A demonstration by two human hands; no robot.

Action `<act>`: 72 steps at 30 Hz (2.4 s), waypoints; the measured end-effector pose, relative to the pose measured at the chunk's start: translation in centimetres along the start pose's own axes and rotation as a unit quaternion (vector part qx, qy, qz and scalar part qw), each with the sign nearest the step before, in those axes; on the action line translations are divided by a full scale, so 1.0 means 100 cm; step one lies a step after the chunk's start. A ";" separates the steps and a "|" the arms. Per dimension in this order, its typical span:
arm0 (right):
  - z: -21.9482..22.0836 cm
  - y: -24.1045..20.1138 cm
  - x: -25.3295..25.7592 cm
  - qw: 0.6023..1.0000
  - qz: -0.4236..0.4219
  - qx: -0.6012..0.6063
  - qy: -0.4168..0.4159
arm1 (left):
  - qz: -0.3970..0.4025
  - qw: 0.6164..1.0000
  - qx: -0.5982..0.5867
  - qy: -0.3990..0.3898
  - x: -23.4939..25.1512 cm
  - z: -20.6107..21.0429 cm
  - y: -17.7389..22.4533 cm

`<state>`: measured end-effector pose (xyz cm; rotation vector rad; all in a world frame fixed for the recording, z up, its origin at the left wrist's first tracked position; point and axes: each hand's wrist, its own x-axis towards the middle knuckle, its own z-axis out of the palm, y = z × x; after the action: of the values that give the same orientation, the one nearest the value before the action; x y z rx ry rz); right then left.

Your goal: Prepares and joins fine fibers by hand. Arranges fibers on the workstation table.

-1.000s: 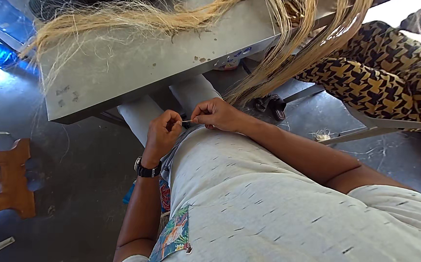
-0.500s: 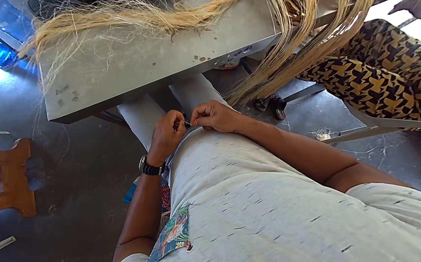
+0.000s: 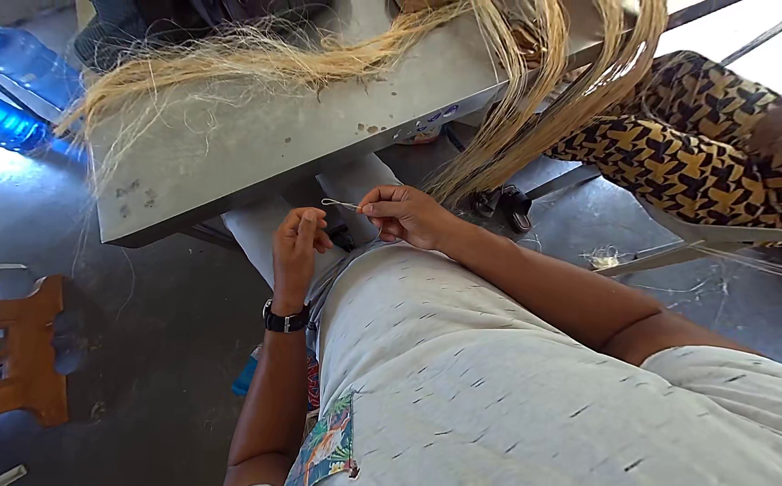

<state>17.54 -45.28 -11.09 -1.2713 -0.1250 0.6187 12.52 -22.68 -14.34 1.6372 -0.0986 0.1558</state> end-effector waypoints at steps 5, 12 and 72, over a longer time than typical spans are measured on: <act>0.003 -0.002 0.000 1.000 0.001 -0.008 0.007 | 0.010 0.998 -0.066 -0.004 0.001 0.024 0.009; 0.001 0.004 0.001 0.994 -0.033 -0.103 -0.034 | 0.024 0.999 -0.027 0.002 0.005 0.029 0.022; 0.010 -0.011 -0.003 1.000 0.016 -0.018 -0.003 | 0.054 0.998 0.020 -0.025 0.003 0.029 0.017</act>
<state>17.27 -44.75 -9.72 -1.3076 -0.1214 0.6513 12.63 -25.66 -12.86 1.6760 -0.2226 0.2007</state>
